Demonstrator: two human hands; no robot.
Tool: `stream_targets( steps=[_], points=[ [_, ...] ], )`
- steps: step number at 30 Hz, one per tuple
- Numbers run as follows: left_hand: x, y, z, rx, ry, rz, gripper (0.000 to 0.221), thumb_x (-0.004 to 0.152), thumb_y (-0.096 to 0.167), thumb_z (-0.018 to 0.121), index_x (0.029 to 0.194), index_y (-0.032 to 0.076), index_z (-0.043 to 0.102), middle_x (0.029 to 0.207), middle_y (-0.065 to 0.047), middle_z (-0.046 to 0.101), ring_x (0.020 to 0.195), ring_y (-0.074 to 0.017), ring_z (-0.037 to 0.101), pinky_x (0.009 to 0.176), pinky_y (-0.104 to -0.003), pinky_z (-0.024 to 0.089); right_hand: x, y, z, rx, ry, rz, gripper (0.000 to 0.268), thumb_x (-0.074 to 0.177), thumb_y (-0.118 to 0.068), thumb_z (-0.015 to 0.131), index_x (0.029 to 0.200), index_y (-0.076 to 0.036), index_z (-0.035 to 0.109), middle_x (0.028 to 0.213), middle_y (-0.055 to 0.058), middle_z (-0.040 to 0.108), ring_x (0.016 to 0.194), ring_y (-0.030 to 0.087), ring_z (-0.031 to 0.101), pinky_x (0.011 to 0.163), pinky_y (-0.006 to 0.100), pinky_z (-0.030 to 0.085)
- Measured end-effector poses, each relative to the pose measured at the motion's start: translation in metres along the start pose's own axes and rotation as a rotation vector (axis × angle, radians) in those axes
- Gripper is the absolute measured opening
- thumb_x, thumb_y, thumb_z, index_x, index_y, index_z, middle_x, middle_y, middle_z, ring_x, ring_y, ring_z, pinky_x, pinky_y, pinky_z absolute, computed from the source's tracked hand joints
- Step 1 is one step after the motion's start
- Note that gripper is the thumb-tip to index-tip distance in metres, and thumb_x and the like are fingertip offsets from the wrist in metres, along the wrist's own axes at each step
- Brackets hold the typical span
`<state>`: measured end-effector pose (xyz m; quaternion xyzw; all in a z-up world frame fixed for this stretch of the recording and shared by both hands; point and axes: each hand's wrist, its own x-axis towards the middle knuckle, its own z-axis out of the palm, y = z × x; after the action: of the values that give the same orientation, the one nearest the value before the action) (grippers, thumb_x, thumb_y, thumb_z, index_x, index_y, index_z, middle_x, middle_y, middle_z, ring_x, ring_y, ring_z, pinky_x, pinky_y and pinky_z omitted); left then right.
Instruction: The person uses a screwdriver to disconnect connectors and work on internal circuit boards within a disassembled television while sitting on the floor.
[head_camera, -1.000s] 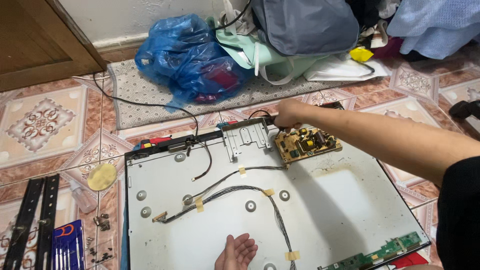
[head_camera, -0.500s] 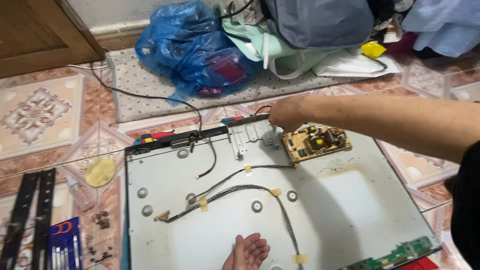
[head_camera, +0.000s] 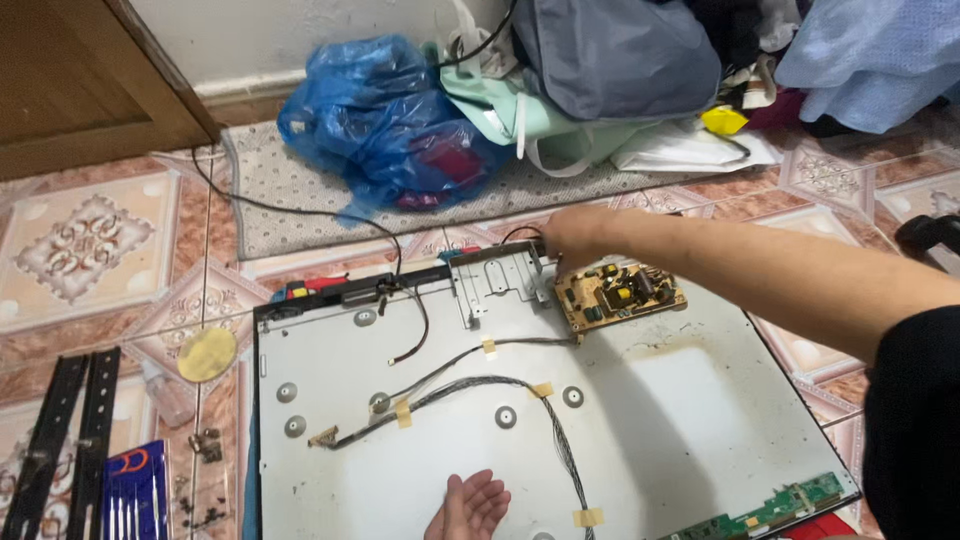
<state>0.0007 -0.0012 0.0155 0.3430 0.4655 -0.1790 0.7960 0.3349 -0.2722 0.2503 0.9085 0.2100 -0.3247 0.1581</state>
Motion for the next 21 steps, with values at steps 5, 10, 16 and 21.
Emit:
stream_targets(
  steps=[5, 10, 16, 21],
  points=[
    [-0.014, -0.003, 0.012, 0.037, 0.005, 0.028, 0.07, 0.114, 0.04, 0.064, 0.129, -0.026, 0.081, 0.108, -0.046, 0.082, 0.097, -0.0552, 0.08, 0.086, -0.051, 0.063, 0.026, 0.02, 0.01, 1.004, -0.127, 0.487, 0.011, 0.09, 0.008, 0.061, 0.08, 0.004, 0.063, 0.064, 0.018, 0.066, 0.044, 0.015, 0.04, 0.041, 0.029, 0.025],
    [-0.025, 0.001, 0.01, -0.002, 0.001, -0.024, 0.07, 0.113, 0.039, 0.064, 0.133, -0.026, 0.08, 0.111, -0.045, 0.082, 0.1, -0.0551, 0.079, 0.09, -0.051, 0.063, 0.047, 0.04, 0.025, 1.289, -0.484, 0.618, 0.027, 0.121, -0.016, 0.058, 0.111, 0.006, 0.072, 0.061, -0.002, 0.042, 0.044, 0.008, 0.02, 0.04, 0.025, 0.016],
    [0.026, -0.044, -0.015, -0.036, -0.144, -0.149, 0.07, 0.116, 0.041, 0.052, 0.14, -0.021, 0.075, 0.114, -0.046, 0.082, 0.098, -0.0588, 0.08, 0.086, -0.059, 0.063, 0.034, 0.013, 0.014, 0.984, -0.296, 0.573, 0.027, 0.116, -0.014, 0.072, 0.094, 0.001, 0.076, 0.062, 0.001, 0.044, 0.049, 0.013, 0.028, 0.045, 0.029, 0.02],
    [0.086, -0.097, -0.048, -0.083, -0.208, -0.326, 0.079, 0.114, 0.053, 0.047, 0.143, -0.015, 0.075, 0.121, -0.046, 0.081, 0.109, -0.0647, 0.078, 0.094, -0.066, 0.065, 0.01, 0.006, 0.017, 0.765, -0.198, 0.491, 0.035, 0.119, -0.026, 0.074, 0.094, -0.003, 0.071, 0.071, 0.006, 0.06, 0.056, 0.017, 0.05, 0.051, 0.031, 0.043]
  ],
)
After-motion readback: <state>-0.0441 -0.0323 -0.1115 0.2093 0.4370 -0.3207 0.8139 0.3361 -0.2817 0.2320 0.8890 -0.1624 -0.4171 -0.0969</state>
